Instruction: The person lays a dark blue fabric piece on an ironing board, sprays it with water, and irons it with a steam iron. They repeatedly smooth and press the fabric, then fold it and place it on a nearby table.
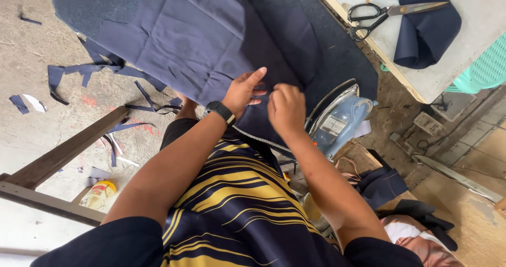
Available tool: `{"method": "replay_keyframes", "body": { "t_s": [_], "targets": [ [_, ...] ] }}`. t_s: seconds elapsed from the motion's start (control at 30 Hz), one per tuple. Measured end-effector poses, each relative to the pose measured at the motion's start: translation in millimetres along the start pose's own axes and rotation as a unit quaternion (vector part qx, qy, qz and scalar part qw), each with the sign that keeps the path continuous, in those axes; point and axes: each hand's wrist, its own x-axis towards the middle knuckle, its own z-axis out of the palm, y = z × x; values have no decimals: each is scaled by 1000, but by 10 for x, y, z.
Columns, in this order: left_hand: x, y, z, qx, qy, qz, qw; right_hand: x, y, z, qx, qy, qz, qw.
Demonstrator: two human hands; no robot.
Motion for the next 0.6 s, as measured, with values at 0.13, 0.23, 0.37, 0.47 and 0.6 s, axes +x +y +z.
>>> {"method": "replay_keyframes", "body": {
  "t_s": [0.13, 0.23, 0.37, 0.47, 0.6],
  "targets": [
    [197, -160, 0, -11, 87, -63, 994, -255, -98, 138, 16, -44, 18, 999],
    [533, -545, -135, -9, 100, -73, 992, -134, -16, 69, 32, -29, 47, 998],
    [392, -385, -157, -3, 97, -73, 993, 216, 446, 125, -18, 69, 101, 992],
    [367, -312, -164, 1, 80, -100, 992, 383, 750, 170, -4, -78, 422, 903],
    [258, -213, -174, -22, 58, -75, 995, 363, 838, 358, -29, -25, 333, 942]
  ]
}}
